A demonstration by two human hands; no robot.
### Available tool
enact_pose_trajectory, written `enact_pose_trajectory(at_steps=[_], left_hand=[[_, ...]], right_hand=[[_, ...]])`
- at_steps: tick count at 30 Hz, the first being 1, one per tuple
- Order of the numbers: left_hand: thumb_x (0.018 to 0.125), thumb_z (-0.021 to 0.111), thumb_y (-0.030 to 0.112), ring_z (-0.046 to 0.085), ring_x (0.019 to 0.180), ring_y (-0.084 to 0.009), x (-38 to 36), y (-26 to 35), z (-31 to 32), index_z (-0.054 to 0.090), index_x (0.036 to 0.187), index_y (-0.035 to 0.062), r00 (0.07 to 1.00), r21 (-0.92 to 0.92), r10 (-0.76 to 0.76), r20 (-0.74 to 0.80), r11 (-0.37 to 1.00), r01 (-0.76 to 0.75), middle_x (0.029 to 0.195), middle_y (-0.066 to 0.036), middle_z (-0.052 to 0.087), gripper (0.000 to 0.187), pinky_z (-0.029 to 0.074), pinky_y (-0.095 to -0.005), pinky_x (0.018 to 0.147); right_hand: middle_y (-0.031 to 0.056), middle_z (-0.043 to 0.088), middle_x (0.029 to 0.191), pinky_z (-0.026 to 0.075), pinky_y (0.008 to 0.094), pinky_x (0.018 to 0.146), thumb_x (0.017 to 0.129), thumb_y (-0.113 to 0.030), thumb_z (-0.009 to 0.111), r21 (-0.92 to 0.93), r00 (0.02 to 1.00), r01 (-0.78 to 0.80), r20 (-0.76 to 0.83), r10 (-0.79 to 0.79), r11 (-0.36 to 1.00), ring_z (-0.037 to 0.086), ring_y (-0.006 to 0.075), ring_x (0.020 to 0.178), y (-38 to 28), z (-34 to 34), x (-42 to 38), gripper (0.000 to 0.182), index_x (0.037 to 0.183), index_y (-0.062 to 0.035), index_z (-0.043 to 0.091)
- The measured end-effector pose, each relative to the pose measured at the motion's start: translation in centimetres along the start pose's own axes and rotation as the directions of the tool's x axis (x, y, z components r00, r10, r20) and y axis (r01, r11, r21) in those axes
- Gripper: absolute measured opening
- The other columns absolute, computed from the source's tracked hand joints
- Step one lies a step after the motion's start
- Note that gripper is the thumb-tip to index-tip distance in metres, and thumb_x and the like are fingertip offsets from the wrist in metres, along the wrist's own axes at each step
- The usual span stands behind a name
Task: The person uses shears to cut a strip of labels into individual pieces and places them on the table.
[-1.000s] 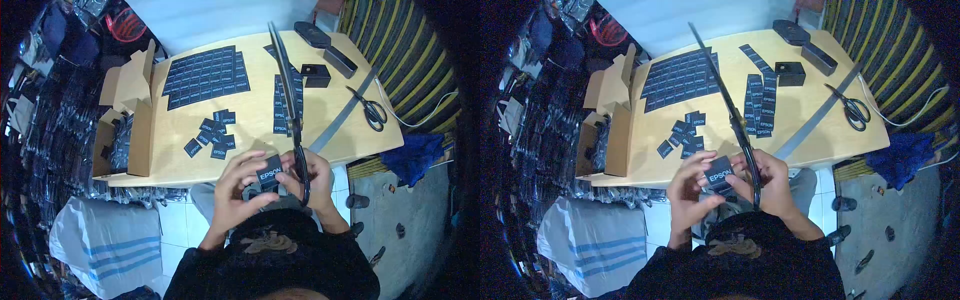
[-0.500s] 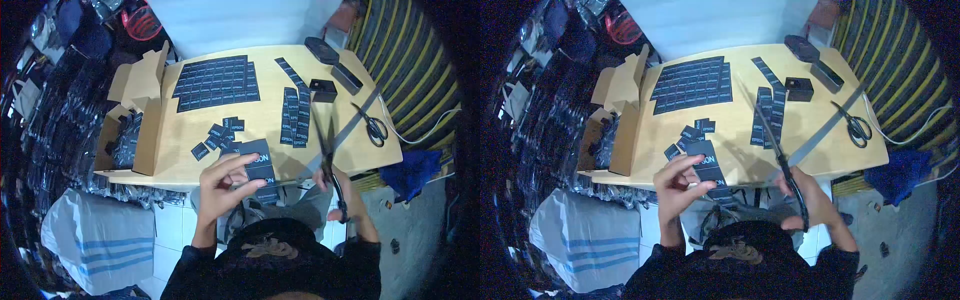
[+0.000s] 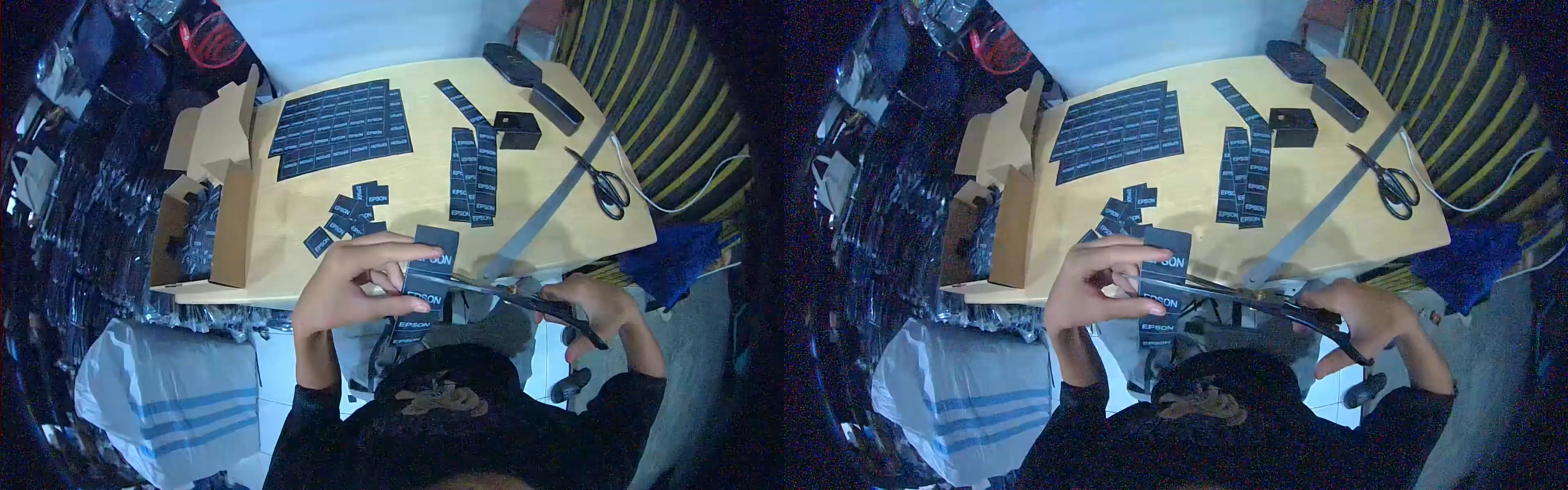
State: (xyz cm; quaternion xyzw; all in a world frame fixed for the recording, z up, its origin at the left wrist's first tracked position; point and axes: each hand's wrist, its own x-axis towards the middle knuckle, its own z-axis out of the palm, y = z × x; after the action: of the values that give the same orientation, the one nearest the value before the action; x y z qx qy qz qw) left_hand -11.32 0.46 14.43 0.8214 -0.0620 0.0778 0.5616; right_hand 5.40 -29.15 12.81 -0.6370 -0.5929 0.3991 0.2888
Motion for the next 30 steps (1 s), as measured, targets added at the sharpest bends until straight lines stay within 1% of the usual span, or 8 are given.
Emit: enact_pose_trajectory(at_steps=[3,5,6,8,9,11,25,30], left_hand=[[0.060,0.081,0.007,0.054,0.064,-0.0036,0.5,-0.2,0.1,0.065,0.110,0.0112,0.996,-0.026,-0.062,0.062,0.998,0.064,0.100,-0.008,0.064,0.052,0.044,-0.0161,0.055],[0.060,0.081,0.007,0.055,0.065,-0.0038,0.9,-0.4,0.3,0.065,0.110,0.0110,0.995,-0.045,-0.031,0.091,0.998,0.036,0.101,-0.008,0.064,0.052,0.044,-0.0163,0.055],[0.061,0.081,0.008,0.055,0.067,-0.0039,1.1,-0.8,0.4,0.065,0.110,0.0109,0.994,-0.009,0.065,0.090,0.998,-0.065,0.102,-0.008,0.064,0.051,0.044,-0.0163,0.055],[0.061,0.081,0.008,0.056,0.068,-0.0045,1.3,-0.8,0.4,0.065,0.109,0.0110,0.993,-0.009,0.043,0.112,0.999,-0.042,0.102,-0.008,0.064,0.051,0.044,-0.0169,0.056],[0.061,0.081,0.008,0.057,0.069,-0.0052,1.4,-0.7,0.4,0.065,0.109,0.0112,0.991,-0.006,0.021,0.129,1.000,-0.020,0.102,-0.008,0.064,0.051,0.045,-0.0176,0.056],[0.061,0.081,0.009,0.057,0.070,-0.0055,1.5,-0.3,0.4,0.065,0.109,0.0115,0.990,-0.029,-0.029,0.138,0.999,0.033,0.103,-0.009,0.064,0.051,0.045,-0.0181,0.056],[0.062,0.080,0.008,0.060,0.072,-0.0053,1.7,-0.6,0.4,0.064,0.109,0.0101,0.986,-0.044,-0.062,0.153,0.997,0.070,0.105,-0.010,0.064,0.050,0.050,-0.0165,0.055],[0.062,0.081,0.009,0.057,0.068,-0.0033,1.9,-0.5,0.4,0.064,0.110,0.0113,0.986,-0.004,-0.040,0.161,0.999,0.041,0.104,-0.008,0.064,0.051,0.046,-0.0159,0.054]], right_hand=[[0.0035,0.054,0.069,0.043,0.0301,0.056,0.051,-0.049,0.081,0.122,1.000,0.023,-0.017,-0.021,0.992,0.056,0.0181,0.062,0.4,0.4,0.3,0.069,0.097,-0.0031,0.057],[0.0029,0.054,0.068,0.042,0.0289,0.054,0.052,-0.048,0.081,0.073,0.998,0.056,-0.013,-0.055,0.996,0.055,0.0162,0.060,-0.4,-0.3,0.7,0.066,0.095,-0.0034,0.058],[0.0072,0.057,0.074,0.045,0.0311,0.059,0.055,-0.040,0.082,0.076,0.999,0.040,0.019,-0.042,0.996,0.059,0.0211,0.066,-0.5,-0.5,0.8,0.059,0.093,-0.0021,0.057],[0.0118,0.061,0.079,0.048,0.0338,0.063,0.059,-0.032,0.082,0.046,0.999,0.032,0.038,-0.034,0.998,0.062,0.0267,0.071,-0.7,-0.4,0.8,0.052,0.090,-0.0009,0.056],[0.0118,0.061,0.079,0.048,0.0338,0.063,0.059,-0.032,0.082,0.047,0.999,0.030,0.036,-0.031,0.998,0.062,0.0267,0.071,-0.4,-0.2,0.7,0.052,0.090,-0.0009,0.056],[0.0027,0.051,0.065,0.040,0.0291,0.052,0.055,-0.048,0.079,0.108,0.998,0.057,-0.021,-0.055,0.993,0.053,0.0168,0.057,0.4,0.3,0.8,0.062,0.092,-0.0035,0.057],[0.0022,0.052,0.064,0.040,0.0284,0.051,0.058,-0.045,0.079,0.070,0.996,0.084,-0.010,-0.084,0.994,0.053,0.0166,0.055,0.6,0.2,1.1,0.059,0.092,-0.0036,0.057],[0.0002,0.050,0.061,0.038,0.0285,0.049,0.059,-0.043,0.079,0.118,0.999,0.048,0.003,-0.049,0.992,0.051,0.0146,0.053,0.3,0.0,1.1,0.056,0.092,-0.0047,0.057]])
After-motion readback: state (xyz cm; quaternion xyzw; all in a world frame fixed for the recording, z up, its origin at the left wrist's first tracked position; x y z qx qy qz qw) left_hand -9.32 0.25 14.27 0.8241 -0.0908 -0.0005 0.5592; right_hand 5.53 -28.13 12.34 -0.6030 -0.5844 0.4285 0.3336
